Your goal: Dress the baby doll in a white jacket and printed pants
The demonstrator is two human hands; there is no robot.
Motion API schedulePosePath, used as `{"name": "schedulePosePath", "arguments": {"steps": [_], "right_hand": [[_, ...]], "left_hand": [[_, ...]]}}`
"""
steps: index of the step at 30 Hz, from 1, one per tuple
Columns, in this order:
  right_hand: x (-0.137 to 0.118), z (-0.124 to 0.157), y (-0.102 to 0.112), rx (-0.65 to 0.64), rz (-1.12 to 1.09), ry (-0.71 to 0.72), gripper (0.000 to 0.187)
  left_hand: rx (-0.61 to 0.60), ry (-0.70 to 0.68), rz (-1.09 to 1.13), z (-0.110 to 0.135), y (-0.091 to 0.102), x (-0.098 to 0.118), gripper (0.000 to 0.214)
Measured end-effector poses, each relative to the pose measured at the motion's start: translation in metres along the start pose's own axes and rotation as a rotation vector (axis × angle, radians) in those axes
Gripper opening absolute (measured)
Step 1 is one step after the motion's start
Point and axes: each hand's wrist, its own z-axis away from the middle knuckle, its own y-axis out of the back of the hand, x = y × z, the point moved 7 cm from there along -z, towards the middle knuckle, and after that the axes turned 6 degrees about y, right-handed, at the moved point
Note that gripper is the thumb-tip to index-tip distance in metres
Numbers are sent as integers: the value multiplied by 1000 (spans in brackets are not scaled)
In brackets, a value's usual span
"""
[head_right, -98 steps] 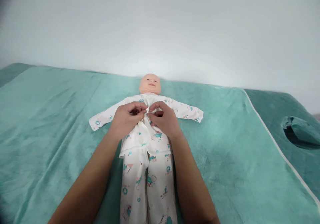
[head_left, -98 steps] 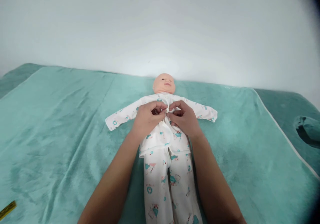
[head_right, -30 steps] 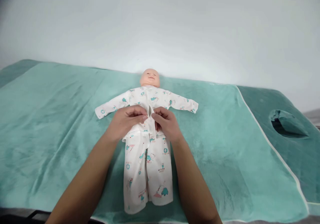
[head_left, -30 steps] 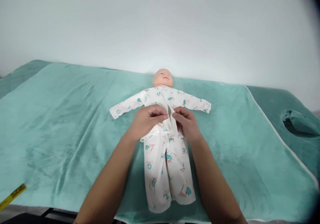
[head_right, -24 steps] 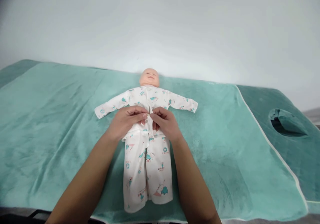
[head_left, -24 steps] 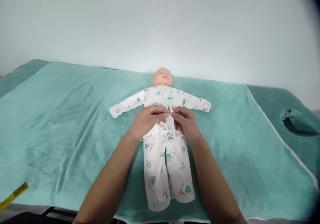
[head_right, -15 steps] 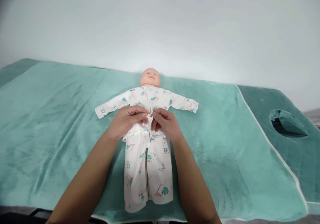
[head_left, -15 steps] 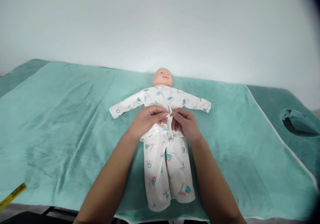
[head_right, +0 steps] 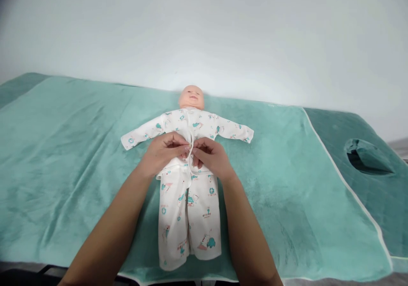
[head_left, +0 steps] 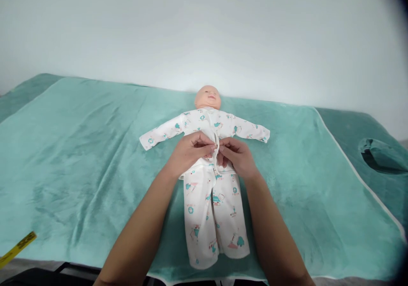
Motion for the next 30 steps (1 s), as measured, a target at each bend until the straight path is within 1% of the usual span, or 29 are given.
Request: {"name": "schedulePosePath", "arguments": {"steps": [4,9,11,13,15,17,20,24,30], "right_hand": [[-1,1,-3,7,71,-39,22],[-2,4,-6,77,114,-65,25],[-3,4,-6,110,173,-41,22],[-6,4,-5,151,271,14,19],[-9,4,-4,182,368,64,17],[-10,3,-4,194,417,84,15],[-7,3,-3,186,388,54,16],[-2,2,-3,155,275,7,21],[-1,3,-4,134,266,-1,22]], "left_hand": [[18,0,-27,0,1,1,20],[4,29,-90,2,2,6,22],[-2,36,-116,4,3,7,23],[14,29,-141,4,4,6,22],[37,3,-188,4,4,6,17],[67,-35,-274,2,4,4,12],[121,-65,-364,0,6,1,12],[121,-46,-337,-2,6,-2,17],[193,-142,-538,2,4,7,18]]}}
